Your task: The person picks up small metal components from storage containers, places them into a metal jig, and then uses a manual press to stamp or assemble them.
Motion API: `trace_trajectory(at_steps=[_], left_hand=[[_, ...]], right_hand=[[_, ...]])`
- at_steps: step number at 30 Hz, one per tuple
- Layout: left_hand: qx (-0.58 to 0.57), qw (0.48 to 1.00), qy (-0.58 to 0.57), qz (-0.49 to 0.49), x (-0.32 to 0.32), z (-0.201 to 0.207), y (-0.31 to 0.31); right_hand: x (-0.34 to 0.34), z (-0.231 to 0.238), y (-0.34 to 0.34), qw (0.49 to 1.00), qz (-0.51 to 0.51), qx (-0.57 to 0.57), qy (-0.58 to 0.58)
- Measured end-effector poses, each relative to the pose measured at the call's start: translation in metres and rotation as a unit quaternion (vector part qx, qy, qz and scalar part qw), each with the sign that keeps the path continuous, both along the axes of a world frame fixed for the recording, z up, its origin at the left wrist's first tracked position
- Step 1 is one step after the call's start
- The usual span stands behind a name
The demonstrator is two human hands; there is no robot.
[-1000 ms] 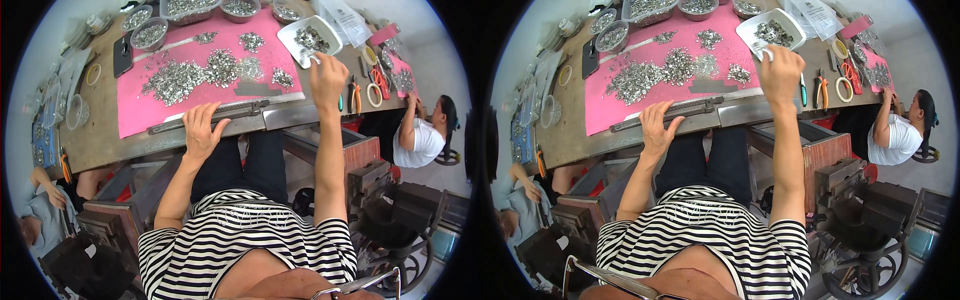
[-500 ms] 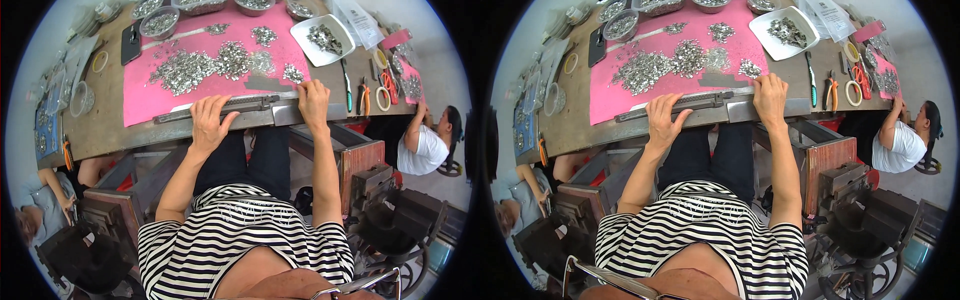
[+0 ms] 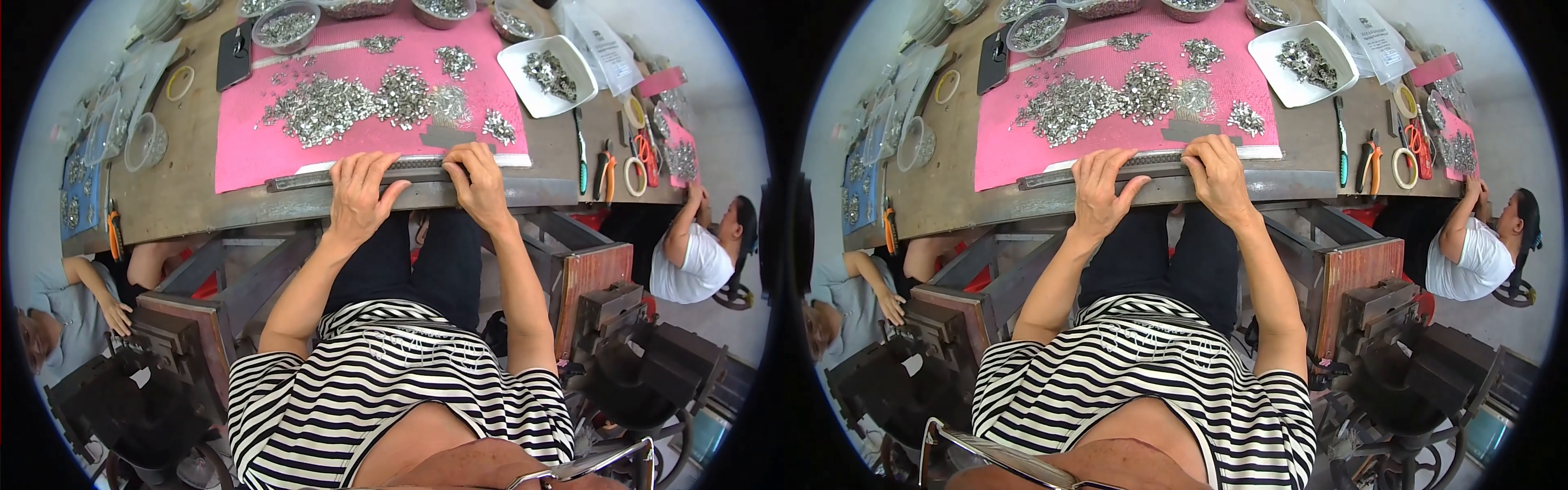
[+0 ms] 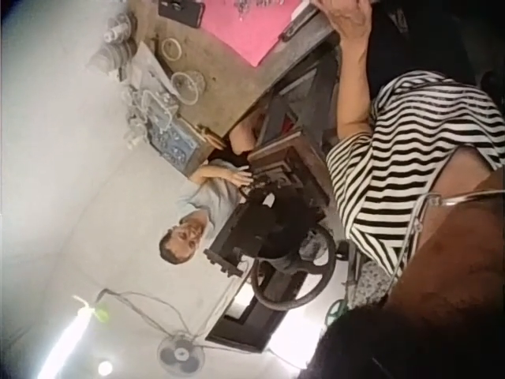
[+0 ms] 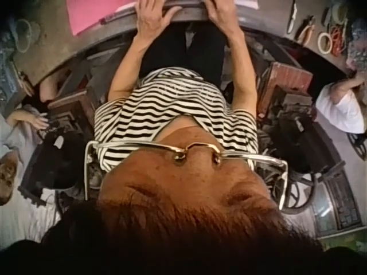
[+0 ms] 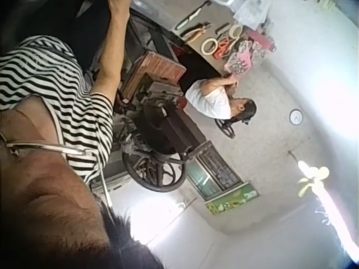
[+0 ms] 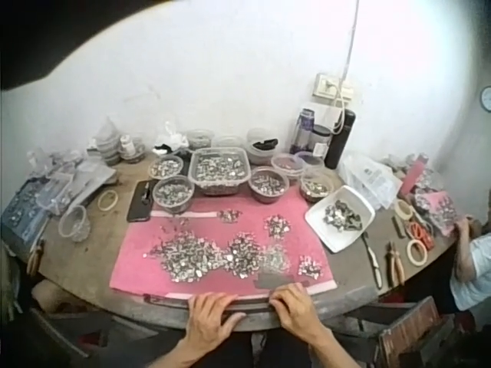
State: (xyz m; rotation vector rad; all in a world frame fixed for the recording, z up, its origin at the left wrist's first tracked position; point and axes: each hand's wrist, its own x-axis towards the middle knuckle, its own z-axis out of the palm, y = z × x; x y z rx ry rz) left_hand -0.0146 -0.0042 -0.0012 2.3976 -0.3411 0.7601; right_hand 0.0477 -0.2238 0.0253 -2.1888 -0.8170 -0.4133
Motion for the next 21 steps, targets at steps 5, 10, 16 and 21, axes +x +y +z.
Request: trace_trajectory(at_steps=[5,10,16,21], left_hand=[[0.000,1.000,-0.006,0.001,0.000,0.000,0.001],[-0.002,1.000,-0.002,-0.001,-0.003,0.000,0.000],[0.000,1.000,-0.001,-0.001,-0.002,0.001,0.001],[0.001,1.000,-0.002,-0.003,-0.002,-0.002,0.002]], right_hand=[[0.004,0.003,-0.006,0.999,0.020,-0.001,0.041],[-0.001,-0.004,-0.007,0.990,0.001,0.067,0.123],[-0.004,0.002,0.002,0.999,-0.015,0.026,0.044],[0.042,0.008,-0.020,0.989,-0.144,-0.001,0.016]])
